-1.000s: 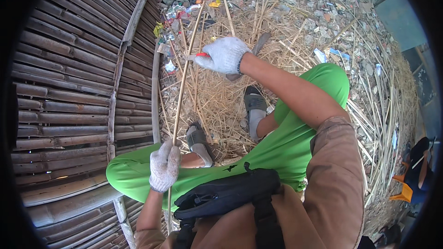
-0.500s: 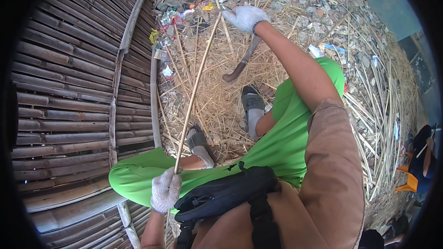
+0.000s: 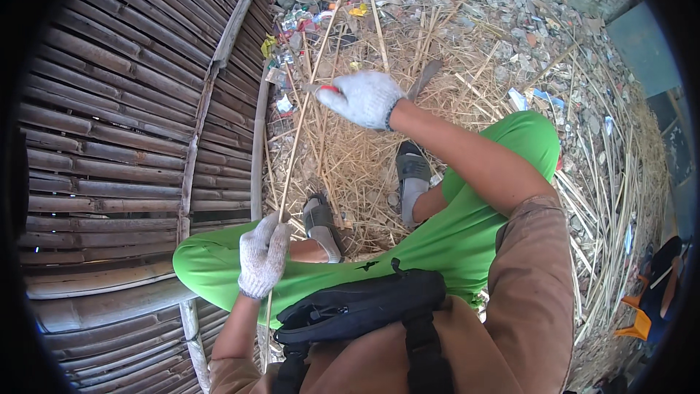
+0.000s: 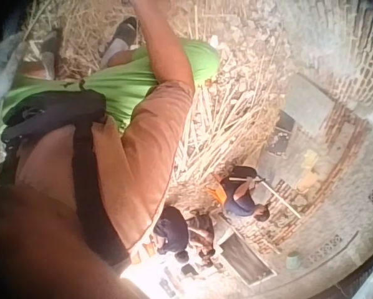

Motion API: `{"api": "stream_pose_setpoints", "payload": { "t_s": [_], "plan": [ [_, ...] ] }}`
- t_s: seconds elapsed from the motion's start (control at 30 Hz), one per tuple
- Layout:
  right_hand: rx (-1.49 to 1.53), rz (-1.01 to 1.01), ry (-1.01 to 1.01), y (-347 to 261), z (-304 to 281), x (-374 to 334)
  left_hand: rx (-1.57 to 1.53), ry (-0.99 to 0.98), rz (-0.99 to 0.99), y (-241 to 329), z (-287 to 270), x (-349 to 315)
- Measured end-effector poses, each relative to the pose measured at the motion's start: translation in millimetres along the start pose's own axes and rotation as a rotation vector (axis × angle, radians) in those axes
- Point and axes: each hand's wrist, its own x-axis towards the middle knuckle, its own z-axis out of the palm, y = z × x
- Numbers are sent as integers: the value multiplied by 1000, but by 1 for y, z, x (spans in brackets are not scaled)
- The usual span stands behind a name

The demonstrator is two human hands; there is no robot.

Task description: The person is using a small knife to shave and smooth long bamboo strips while wearing protective gloves.

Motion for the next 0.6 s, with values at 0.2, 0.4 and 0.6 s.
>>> {"api": "stream_pose_setpoints", "payload": {
  "t_s": [0.2, 0.4, 0.6],
  "plan": [
    [-21, -210, -175, -60, 16, -42, 61, 78, 21, 2, 9, 17],
    [-58, -283, -173, -63, 12, -45, 161, 93, 104, 2, 13, 20],
    [-89, -301, -102, -57, 10, -38, 127, 90, 92, 2, 7, 19]
  ]
}}
